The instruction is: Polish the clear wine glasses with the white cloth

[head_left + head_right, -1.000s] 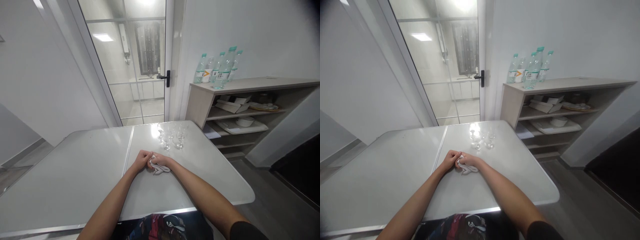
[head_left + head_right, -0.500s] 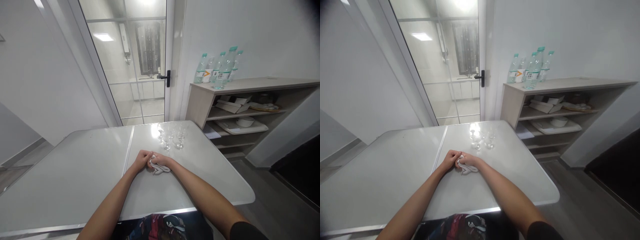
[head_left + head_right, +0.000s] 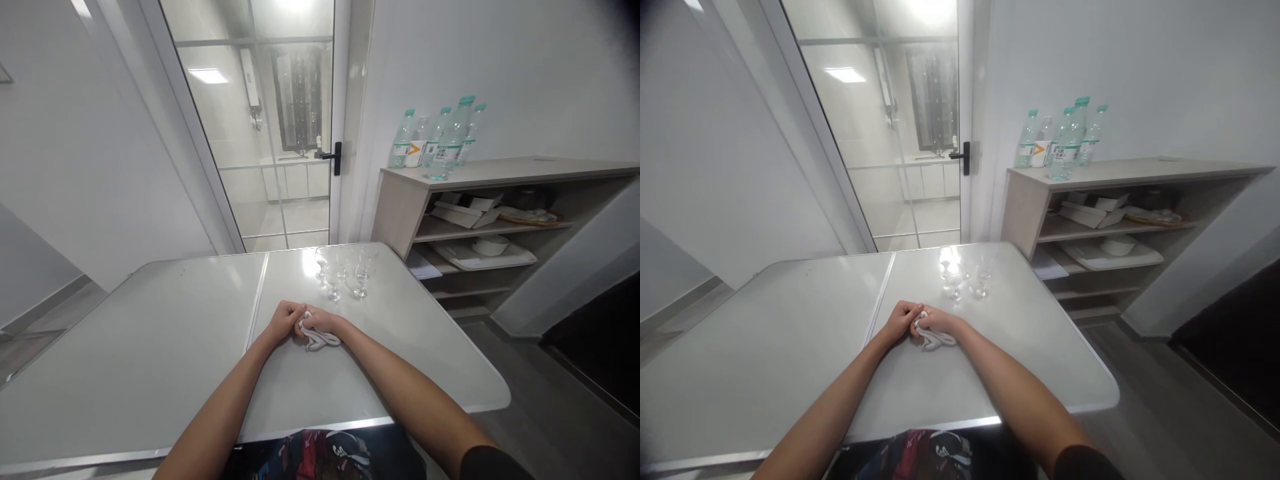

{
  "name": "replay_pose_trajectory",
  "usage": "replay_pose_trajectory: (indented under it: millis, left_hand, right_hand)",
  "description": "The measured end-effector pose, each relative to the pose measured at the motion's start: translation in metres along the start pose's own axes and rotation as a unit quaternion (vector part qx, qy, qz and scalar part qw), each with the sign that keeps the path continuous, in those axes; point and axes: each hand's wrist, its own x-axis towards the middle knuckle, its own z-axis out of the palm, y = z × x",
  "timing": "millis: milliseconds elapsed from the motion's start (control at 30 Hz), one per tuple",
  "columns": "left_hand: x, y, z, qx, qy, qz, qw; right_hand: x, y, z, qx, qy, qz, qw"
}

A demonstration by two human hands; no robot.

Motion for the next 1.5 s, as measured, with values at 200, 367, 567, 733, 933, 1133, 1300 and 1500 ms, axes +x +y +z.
replay_pose_trajectory:
  millis: [200, 367, 567, 733, 933, 1133, 1300, 1500]
  left_hand:
    - [0.001, 0.001, 0.000, 0.000, -0.004, 0.012, 1.000]
    - [-0.001, 0.003, 0.000, -0.011, -0.016, 0.009, 1.000]
    - [-0.001, 0.007, 0.001, 0.004, -0.007, 0.007, 1.000]
    - [-0.001, 0.008, 0.001, 0.007, -0.005, 0.014, 1.000]
    - [-0.001, 0.007, 0.001, -0.001, -0.008, 0.014, 1.000]
    - [-0.002, 0.010, 0.001, -0.006, -0.008, 0.008, 1.000]
    - [-0.002, 0.010, 0.002, -0.010, -0.006, -0.002, 1.000]
    - [-0.002, 0.011, 0.002, -0.001, -0.004, 0.007, 1.000]
  right_hand:
    - [-0.002, -0.001, 0.000, -0.002, -0.003, 0.006, 1.000]
    - [-0.002, -0.001, 0.000, -0.006, -0.004, 0.005, 1.000]
    - [-0.002, -0.001, 0.000, -0.009, 0.000, 0.006, 1.000]
    - [-0.001, 0.002, -0.002, 0.002, -0.016, -0.010, 1.000]
    - [-0.001, 0.001, -0.001, 0.003, -0.012, -0.012, 1.000]
    - [-0.001, 0.001, -0.001, 0.001, 0.003, -0.001, 1.000]
    - [-0.002, -0.003, 0.001, -0.003, 0.010, 0.009, 1.000]
    - [-0.003, -0.008, 0.003, -0.008, 0.008, 0.016, 1.000]
